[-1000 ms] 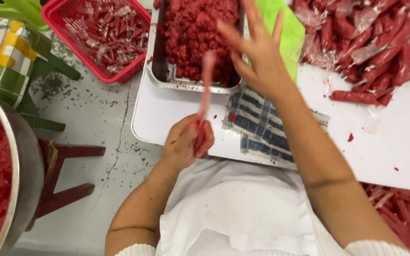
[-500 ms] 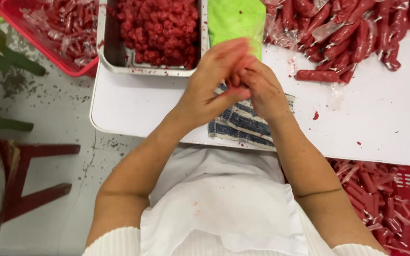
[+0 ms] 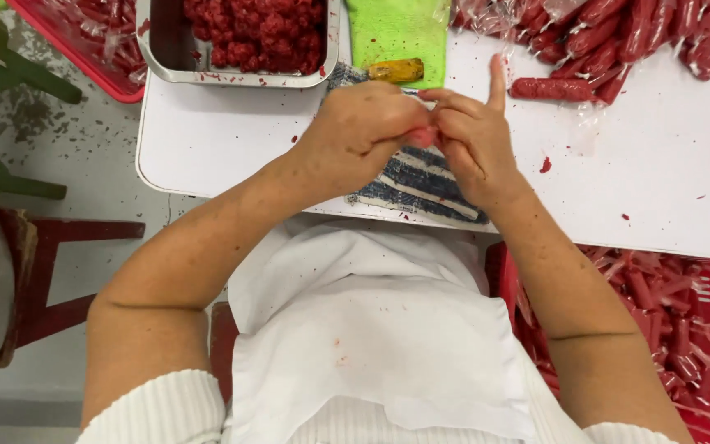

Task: Manually stuffing meat into red plastic sausage casings and placing them into a collection area.

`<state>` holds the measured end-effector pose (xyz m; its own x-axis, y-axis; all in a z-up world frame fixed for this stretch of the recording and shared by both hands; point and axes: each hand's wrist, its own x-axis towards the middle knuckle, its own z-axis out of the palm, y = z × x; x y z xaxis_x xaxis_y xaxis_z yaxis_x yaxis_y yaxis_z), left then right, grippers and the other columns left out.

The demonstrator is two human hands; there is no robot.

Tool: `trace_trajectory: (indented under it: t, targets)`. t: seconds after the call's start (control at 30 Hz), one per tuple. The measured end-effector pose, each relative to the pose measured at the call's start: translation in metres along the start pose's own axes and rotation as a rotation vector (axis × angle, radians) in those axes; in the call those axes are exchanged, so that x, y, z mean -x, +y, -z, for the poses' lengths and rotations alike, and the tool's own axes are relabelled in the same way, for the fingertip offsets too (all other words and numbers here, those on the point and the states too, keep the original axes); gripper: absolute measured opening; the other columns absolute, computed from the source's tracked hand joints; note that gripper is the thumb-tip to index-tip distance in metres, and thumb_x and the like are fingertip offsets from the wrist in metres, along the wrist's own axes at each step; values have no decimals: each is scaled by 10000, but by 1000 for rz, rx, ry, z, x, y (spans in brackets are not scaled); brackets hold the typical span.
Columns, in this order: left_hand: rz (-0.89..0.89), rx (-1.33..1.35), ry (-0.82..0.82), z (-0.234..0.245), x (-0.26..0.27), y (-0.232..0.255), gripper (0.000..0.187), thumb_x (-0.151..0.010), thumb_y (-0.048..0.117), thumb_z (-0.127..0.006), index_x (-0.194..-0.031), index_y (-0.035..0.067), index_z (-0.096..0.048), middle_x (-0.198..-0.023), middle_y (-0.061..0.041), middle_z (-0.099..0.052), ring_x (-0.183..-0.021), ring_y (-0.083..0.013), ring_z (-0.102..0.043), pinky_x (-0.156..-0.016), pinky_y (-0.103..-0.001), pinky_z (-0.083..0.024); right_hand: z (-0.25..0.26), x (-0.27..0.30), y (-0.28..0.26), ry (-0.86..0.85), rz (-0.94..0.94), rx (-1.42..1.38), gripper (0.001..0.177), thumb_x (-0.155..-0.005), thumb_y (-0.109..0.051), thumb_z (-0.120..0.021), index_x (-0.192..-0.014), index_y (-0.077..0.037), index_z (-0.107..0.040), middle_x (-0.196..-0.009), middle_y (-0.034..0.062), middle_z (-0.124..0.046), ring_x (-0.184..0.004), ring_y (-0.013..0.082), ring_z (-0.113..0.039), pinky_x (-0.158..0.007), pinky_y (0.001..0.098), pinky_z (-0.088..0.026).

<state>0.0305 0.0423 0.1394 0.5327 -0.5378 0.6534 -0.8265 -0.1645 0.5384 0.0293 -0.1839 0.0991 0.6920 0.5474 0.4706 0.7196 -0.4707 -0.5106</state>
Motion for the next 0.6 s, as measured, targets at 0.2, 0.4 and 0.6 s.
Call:
trace_trajectory:
  t: [0.2,0.4,0.6]
  targets:
    - [1028,1249,349,34,50,7,806,-897,559,-393,-1459,-19,-398,-1229,-194,-664,-939,-326,-732,-710,-443,-672,-20,21,6,-77,119,460,196,-1036,-186,-685,-840,-178,-694,-1103,-71,-710,-1464,370,-621,-1222,715,57]
    - [1492,1495,20,-78,143,-13,230,-970,292,-663,-1026,69,-662,-663,-119,-690,-465,-184,-661,-455,-356,-609,-103,59,30,-104,437,264,231,-1063,-235,-449,-1077,-135,-656,-1247,78,-640,-945,263,-589,-831,422,-417]
    - [129,-76,-389,-2,76,5,162,-1021,245,-596,-934,134,-674,-724,-68,-698,-628,-257,-696,-539,-373,-562,-14,33,-22,-328,108,-635,159,-946,-202,-676,-963,-95,-792,-1023,114,-738,-848,279,-696,-747,404,-524]
